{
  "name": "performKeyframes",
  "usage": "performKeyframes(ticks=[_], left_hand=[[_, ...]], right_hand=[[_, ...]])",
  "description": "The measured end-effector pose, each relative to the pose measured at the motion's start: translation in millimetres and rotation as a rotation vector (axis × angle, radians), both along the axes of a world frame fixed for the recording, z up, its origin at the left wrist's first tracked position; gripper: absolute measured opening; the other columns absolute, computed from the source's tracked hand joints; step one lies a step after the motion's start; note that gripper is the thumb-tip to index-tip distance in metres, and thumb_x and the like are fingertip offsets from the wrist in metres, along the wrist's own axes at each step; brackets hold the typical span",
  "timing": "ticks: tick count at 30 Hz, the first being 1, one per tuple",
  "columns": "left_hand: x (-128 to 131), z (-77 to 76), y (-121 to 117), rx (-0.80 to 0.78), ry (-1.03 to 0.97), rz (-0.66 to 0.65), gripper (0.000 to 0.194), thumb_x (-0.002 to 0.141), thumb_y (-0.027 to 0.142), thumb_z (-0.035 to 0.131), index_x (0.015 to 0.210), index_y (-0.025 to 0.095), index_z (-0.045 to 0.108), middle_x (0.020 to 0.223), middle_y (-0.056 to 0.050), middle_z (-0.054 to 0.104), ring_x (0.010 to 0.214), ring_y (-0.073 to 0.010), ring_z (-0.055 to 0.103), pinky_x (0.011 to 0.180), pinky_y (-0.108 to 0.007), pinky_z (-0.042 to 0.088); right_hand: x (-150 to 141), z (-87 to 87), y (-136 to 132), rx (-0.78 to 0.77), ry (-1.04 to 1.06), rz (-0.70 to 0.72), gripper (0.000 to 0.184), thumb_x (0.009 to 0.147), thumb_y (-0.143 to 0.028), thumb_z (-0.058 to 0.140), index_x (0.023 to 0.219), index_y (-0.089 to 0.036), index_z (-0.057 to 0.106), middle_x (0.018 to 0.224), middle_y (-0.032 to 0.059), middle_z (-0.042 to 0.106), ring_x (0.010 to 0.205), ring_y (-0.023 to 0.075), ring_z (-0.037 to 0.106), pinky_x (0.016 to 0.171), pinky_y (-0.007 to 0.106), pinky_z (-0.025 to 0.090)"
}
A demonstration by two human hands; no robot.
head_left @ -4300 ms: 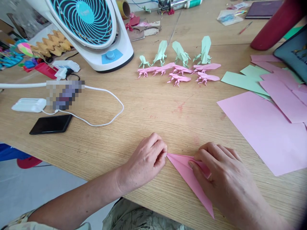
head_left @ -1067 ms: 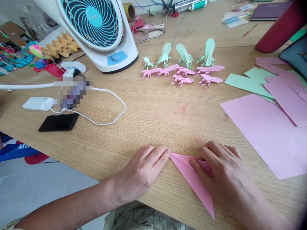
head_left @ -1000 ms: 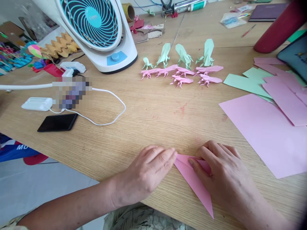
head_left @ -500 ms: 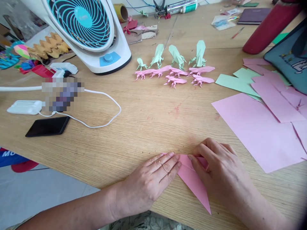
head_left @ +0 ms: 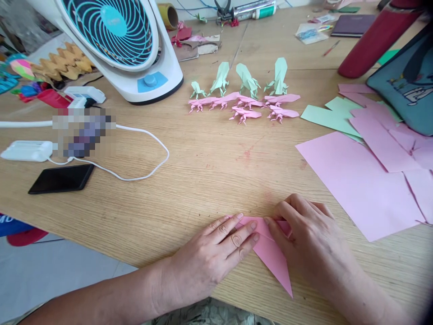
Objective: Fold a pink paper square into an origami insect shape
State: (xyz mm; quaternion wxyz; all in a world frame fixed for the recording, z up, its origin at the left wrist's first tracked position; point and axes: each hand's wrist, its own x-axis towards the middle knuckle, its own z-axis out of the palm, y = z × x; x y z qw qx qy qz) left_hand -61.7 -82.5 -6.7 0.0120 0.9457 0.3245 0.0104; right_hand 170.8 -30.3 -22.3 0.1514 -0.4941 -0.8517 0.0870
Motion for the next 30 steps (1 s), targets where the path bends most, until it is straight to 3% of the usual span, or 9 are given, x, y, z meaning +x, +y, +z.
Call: performKeyframes(ticks=[8,14,18,21,24,27,30], left_hand=[[5,-0.5,-3,0.014,-0.009,0.024,0.048,0.101,0.018,0.036,0.148,0.011,0.041,0.154,-0.009,0.042,0.141,-0.0274,0.041,0.115,-0.039,0.038],[10,-9.4,-10,-0.098,-0.088,0.147,0.064,0.098,0.046,0.049,0.151,0.012,0.036,0.157,-0.010,0.037,0.146,-0.0304,0.031,0.117,-0.043,0.033],[1,-12.0,-1,-0.176,-0.123,0.079,0.070,0.097,0.047,0.052,0.154,0.014,0.029,0.159,-0.007,0.034,0.149,-0.0288,0.024,0.120,-0.045,0.026],[-7,-12.5,9,-0.172,-0.146,-0.005,0.069,0.099,0.050,0.047,0.154,0.014,0.028,0.160,-0.008,0.032,0.148,-0.0282,0.025,0.122,-0.047,0.022],[-9,-12.0,14,-0.167,-0.139,-0.023,0.069,0.099,0.050,0.046,0.154,0.013,0.027,0.161,-0.010,0.030,0.149,-0.0294,0.024,0.121,-0.048,0.021],[-8,-11.2,13,-0.182,-0.111,-0.012,0.069,0.099,0.050,0.047,0.154,0.014,0.027,0.162,-0.008,0.028,0.150,-0.0297,0.021,0.122,-0.047,0.017],[-7,-11.3,12,-0.193,-0.097,0.001,0.071,0.098,0.051,0.048,0.155,0.014,0.026,0.162,-0.005,0.026,0.151,-0.0283,0.018,0.124,-0.044,0.010]], right_hand=[[7,3.9,2,-0.128,0.088,-0.027,0.016,0.092,-0.019,0.051,0.076,-0.022,0.052,0.073,-0.0003,0.059,0.066,0.0162,0.054,0.073,0.033,0.038],[13,11.8,8,-0.269,0.197,-0.046,0.006,0.091,-0.020,0.054,0.088,-0.022,0.058,0.073,-0.0024,0.063,0.067,0.0154,0.058,0.069,0.031,0.040],[17,12.8,5,-0.258,0.122,-0.022,0.005,0.091,-0.019,0.056,0.089,-0.022,0.060,0.072,-0.0029,0.062,0.066,0.0151,0.057,0.070,0.031,0.041],[21,11.5,-5,-0.171,0.063,-0.006,0.006,0.093,-0.022,0.055,0.090,-0.021,0.060,0.076,-0.0009,0.063,0.069,0.0160,0.058,0.073,0.033,0.041],[21,11.4,-20,0.069,0.016,0.051,0.011,0.096,-0.020,0.052,0.095,-0.019,0.063,0.089,0.0053,0.066,0.078,0.0196,0.058,0.075,0.036,0.040],[17,13.0,-33,0.280,-0.015,0.251,0.023,0.097,-0.009,0.043,0.103,-0.012,0.066,0.098,0.0110,0.068,0.079,0.0218,0.055,0.075,0.038,0.038],[12,14.1,-39,0.317,-0.028,0.435,0.031,0.094,-0.003,0.038,0.107,-0.004,0.067,0.100,0.0143,0.069,0.080,0.0231,0.054,0.073,0.039,0.038]])
